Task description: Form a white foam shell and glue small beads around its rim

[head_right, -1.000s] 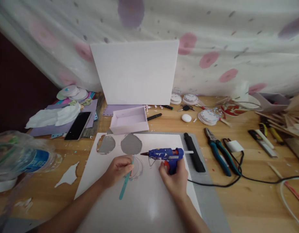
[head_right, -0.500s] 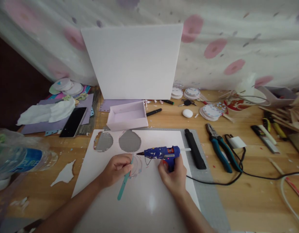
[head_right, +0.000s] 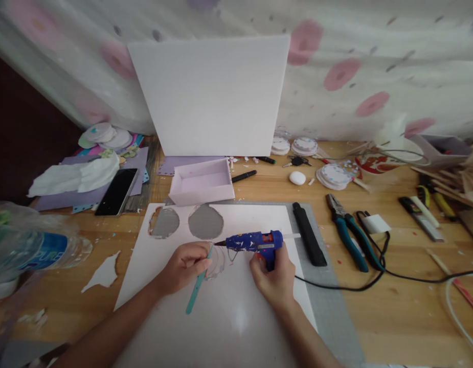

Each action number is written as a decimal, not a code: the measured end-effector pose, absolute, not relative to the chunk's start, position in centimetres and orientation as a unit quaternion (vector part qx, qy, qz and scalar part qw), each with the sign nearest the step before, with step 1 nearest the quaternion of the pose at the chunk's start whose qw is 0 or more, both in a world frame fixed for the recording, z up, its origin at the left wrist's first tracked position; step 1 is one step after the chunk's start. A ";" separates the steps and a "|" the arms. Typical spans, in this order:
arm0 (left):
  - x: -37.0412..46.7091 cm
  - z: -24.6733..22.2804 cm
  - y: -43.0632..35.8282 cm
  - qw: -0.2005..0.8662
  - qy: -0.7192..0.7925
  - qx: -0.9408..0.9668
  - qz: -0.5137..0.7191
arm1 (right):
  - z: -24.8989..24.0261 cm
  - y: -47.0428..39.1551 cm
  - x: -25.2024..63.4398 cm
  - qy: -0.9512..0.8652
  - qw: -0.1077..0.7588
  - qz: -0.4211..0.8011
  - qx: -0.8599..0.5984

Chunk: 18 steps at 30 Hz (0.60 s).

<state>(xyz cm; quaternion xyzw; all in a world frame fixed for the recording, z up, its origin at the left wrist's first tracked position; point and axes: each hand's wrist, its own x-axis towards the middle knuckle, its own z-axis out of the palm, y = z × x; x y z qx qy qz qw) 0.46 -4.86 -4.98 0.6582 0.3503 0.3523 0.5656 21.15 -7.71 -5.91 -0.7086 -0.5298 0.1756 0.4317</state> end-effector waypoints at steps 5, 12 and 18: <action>0.4 -4.9 -4.8 0.566 0.351 0.657 0.354 | -6.0 -7.7 21.1 -0.524 0.427 0.177 -0.716; 0.4 -4.7 -5.0 0.571 0.351 0.655 0.349 | -6.2 -7.8 21.4 -0.530 0.425 0.175 -0.713; 0.3 -4.8 -5.0 0.578 0.350 0.650 0.349 | -7.0 -8.1 21.5 -0.529 0.397 0.090 -0.745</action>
